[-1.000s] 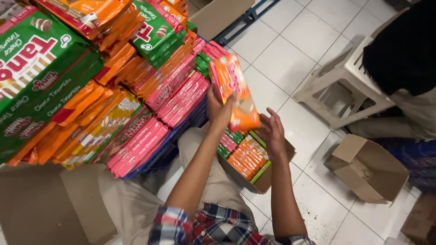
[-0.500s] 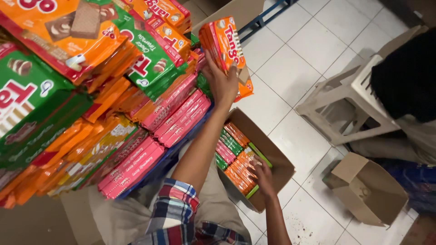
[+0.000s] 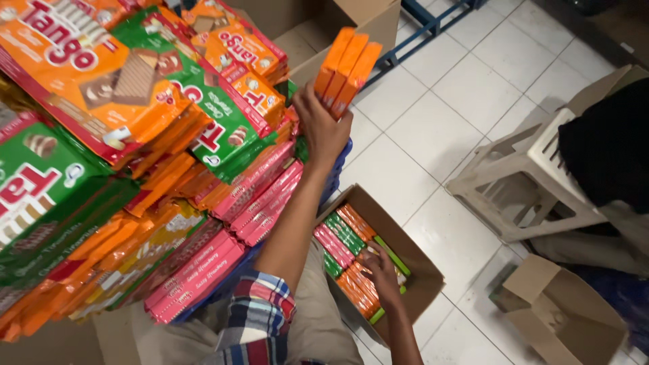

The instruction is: The person takes packets of Tango snacks from a cardboard box and stacks them onto a blue crate. The person arranges the packets in neat rows, alternating between different flavors and colors.

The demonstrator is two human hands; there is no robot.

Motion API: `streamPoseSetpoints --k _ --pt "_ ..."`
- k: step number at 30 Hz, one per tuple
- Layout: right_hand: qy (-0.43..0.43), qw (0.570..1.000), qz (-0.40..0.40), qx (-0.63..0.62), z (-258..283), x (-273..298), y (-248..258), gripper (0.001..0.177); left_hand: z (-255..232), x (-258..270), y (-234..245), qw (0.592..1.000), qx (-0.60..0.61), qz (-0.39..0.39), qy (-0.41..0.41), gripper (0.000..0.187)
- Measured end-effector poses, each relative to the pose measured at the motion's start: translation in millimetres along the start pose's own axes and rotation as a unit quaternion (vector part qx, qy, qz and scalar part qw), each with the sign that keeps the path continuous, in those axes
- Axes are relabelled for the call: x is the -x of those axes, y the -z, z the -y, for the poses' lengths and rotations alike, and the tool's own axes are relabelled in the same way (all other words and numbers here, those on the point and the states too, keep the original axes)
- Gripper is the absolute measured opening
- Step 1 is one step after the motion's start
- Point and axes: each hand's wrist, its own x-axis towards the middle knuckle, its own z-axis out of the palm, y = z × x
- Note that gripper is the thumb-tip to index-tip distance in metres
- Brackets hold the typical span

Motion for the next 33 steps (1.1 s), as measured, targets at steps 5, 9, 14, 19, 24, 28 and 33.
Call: streamPoseSetpoints --k 5,9,14,19,24,28,33 --pt "0.021 1.000 0.022 0.008 18 1 -14 0.049 10 3 3 0.999 -0.044 0.024 0.014 0.083" --pt "0.007 0.999 0.037 0.040 37 22 -22 0.055 9 4 5 0.973 -0.179 -0.001 -0.148 0.084" --pt "-0.012 0.999 0.025 0.027 23 27 -17 0.059 -14 -12 11 0.940 -0.295 0.049 -0.164 0.074" --pt "-0.039 0.999 0.022 0.019 13 26 -12 0.056 -62 -38 10 0.881 -0.429 0.109 -0.169 0.047" --pt "-0.022 0.999 0.023 0.017 15 32 -9 0.052 -55 -83 -11 0.774 -0.599 0.193 -0.063 0.077" --pt "-0.028 0.999 0.020 0.024 21 35 -8 0.056 -62 -116 8 0.769 -0.552 0.323 0.019 0.065" --pt "-0.036 0.998 0.029 0.032 19 34 -13 0.057 -60 -121 11 0.765 -0.568 0.304 0.022 0.049"
